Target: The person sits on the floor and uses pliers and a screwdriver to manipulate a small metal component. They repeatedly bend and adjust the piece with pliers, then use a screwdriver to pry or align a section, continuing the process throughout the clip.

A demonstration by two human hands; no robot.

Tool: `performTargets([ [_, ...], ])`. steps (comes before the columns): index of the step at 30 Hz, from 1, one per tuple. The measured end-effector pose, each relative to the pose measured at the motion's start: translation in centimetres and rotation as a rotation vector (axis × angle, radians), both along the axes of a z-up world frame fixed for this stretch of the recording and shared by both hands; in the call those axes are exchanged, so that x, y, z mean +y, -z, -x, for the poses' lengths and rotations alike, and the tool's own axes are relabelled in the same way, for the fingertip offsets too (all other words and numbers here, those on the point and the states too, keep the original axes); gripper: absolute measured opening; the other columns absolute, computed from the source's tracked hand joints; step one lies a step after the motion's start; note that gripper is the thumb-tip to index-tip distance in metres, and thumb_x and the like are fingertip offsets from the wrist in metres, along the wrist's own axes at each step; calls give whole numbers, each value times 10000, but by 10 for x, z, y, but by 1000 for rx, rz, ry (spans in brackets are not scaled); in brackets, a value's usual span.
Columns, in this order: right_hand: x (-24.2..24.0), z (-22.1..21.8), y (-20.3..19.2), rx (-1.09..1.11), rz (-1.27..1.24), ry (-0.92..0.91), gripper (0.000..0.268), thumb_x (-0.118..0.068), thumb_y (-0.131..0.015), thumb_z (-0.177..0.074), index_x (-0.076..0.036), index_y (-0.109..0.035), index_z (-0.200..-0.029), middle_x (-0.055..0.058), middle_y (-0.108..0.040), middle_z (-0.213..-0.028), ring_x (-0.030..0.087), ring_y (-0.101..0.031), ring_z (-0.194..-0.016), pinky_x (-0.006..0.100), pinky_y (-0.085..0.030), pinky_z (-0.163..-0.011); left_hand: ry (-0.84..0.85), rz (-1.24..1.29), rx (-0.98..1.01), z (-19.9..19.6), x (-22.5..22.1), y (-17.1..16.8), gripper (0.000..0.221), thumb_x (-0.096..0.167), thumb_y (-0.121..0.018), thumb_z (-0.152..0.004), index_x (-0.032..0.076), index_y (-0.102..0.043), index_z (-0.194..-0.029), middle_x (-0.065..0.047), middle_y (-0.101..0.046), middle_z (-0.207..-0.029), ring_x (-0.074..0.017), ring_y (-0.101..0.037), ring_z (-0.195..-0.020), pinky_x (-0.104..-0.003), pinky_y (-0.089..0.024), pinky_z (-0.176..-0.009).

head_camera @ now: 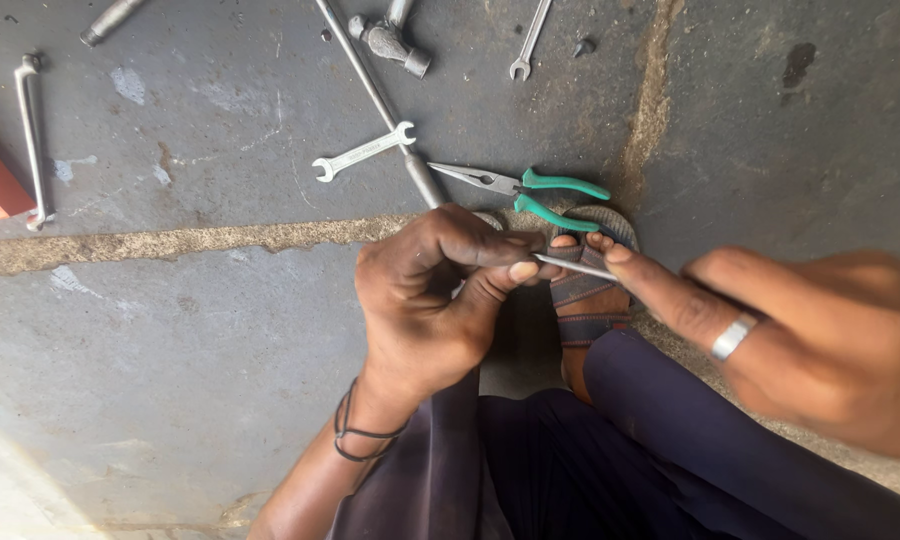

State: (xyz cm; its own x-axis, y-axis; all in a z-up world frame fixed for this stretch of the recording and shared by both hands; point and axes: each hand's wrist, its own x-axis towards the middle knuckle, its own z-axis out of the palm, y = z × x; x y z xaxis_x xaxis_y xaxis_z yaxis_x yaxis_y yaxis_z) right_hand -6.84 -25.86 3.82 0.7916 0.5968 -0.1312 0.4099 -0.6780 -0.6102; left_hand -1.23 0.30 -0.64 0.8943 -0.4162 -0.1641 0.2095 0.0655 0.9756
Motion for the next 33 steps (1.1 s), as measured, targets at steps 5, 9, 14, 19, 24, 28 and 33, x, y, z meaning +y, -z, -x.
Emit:
performTargets([
  [5, -11, -14, 16, 35, 17, -121, 555, 75, -696, -753, -95, -700, -1282, 10, -669, -731, 56, -621, -517, 221, -520, -406, 73, 37, 222, 1, 11, 3, 114, -86, -724, -967, -22, -629, -961, -143, -737, -959, -222, -787, -976, -324, -683, -874],
  [9, -13, -20, 30, -24, -5, -165, 580, 37, -687, -742, -179, -739, -1278, 37, -738, -816, 121, -679, -618, 246, -554, -455, 139, 39, 458, 4, 18, 14, 105, -75, -706, -945, -25, -622, -984, -162, -761, -936, -224, -795, -939, -305, -670, -800],
  [14, -25, -16, 54, -80, -98, -78, 408, -73, -683, -836, -225, -729, -1212, 32, -755, -874, 171, -686, -760, 288, -548, -609, 112, 120, 506, 4, 22, 26, 118, -49, -703, -979, -54, -638, -1077, -200, -758, -1023, -238, -763, -961, -310, -656, -826],
  [19, -28, -7, 117, -56, 193, 157, 188, -158, -697, -958, -39, -753, -1093, 122, -739, -837, 203, -676, -746, 370, -556, -676, -142, 81, 615, -5, 10, 37, 164, 17, -649, -987, -53, -629, -1135, -210, -762, -1052, -269, -767, -970, -329, -662, -807],
  [24, -5, -2, 192, -78, 269, 317, 258, -194, -669, -962, -55, -734, -1170, 115, -712, -988, 248, -690, -830, 389, -583, -761, -161, 159, 638, -7, -2, 36, 185, 63, -618, -1022, -63, -596, -1157, -228, -753, -1096, -288, -764, -1018, -346, -657, -857],
  [28, 12, -6, 179, -327, 322, 317, 348, -231, -690, -861, -48, -722, -1156, 108, -740, -1085, 245, -727, -912, 373, -589, -755, -140, 222, 643, -8, -6, 32, 155, 78, -595, -1039, -39, -578, -1141, -249, -731, -1181, -298, -749, -1115, -356, -648, -919],
  [33, 30, -10, 96, -69, -397, 662, 162, -38, -689, -1016, -22, -710, -1175, 121, -737, -1106, 202, -747, -968, 272, -618, -779, -92, 348, 646, -9, -13, 27, 108, 74, -630, -1034, 2, -635, -1114, -150, -623, -1425, -187, -647, -1238, -348, -556, -1045],
])
